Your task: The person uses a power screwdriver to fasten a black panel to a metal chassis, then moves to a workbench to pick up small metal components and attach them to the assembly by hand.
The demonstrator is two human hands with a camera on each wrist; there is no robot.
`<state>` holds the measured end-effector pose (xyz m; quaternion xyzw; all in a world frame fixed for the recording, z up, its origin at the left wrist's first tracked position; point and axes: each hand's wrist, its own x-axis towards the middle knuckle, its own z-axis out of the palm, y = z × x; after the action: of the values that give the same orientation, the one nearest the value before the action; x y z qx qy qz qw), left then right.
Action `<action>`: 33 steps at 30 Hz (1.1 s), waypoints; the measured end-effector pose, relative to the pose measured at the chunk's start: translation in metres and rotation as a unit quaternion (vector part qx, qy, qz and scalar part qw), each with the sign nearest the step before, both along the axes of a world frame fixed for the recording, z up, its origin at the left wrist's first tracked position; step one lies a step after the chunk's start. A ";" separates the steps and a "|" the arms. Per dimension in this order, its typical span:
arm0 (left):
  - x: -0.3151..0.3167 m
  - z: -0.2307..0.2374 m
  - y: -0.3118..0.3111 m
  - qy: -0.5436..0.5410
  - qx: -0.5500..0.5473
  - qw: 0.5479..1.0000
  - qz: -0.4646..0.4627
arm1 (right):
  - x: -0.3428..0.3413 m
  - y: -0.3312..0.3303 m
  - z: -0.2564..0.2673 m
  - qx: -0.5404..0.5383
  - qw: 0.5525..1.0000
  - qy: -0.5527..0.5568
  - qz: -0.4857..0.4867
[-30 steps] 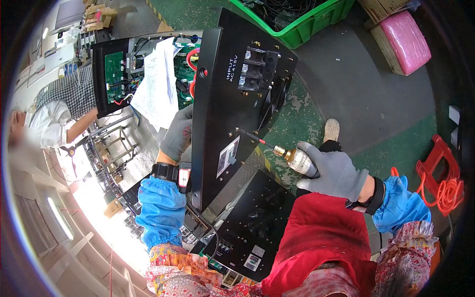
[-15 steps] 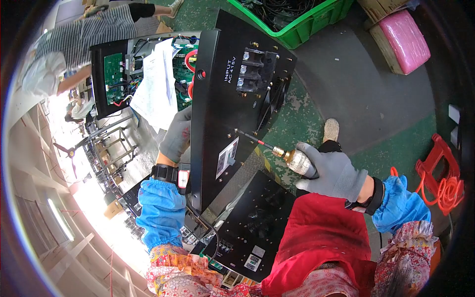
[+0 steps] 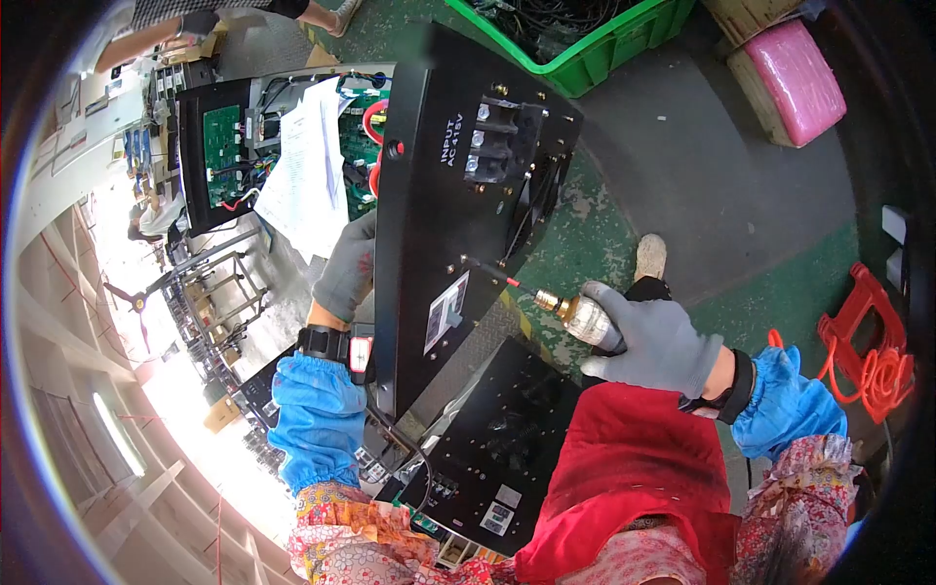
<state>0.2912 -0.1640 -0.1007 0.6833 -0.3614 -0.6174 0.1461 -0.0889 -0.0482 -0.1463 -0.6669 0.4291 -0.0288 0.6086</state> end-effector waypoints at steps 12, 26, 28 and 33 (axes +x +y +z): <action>-0.001 -0.009 0.001 0.071 -0.053 0.995 -0.049 | -0.005 -0.004 0.003 0.075 0.995 -0.005 0.063; 0.006 -0.017 0.001 0.091 0.021 0.994 0.050 | -0.005 -0.004 0.004 0.018 0.999 -0.003 0.036; 0.008 -0.016 0.001 0.096 0.023 0.993 0.061 | -0.003 0.001 0.010 -0.046 0.998 0.038 0.014; 0.009 -0.012 0.000 0.059 0.014 0.998 0.014 | -0.004 -0.003 0.009 0.020 0.998 0.015 0.050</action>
<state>0.3000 -0.1637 -0.1123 0.6525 -0.3338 -0.6596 0.1665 -0.0934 -0.0509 -0.1378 -0.6757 0.4050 0.0202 0.6157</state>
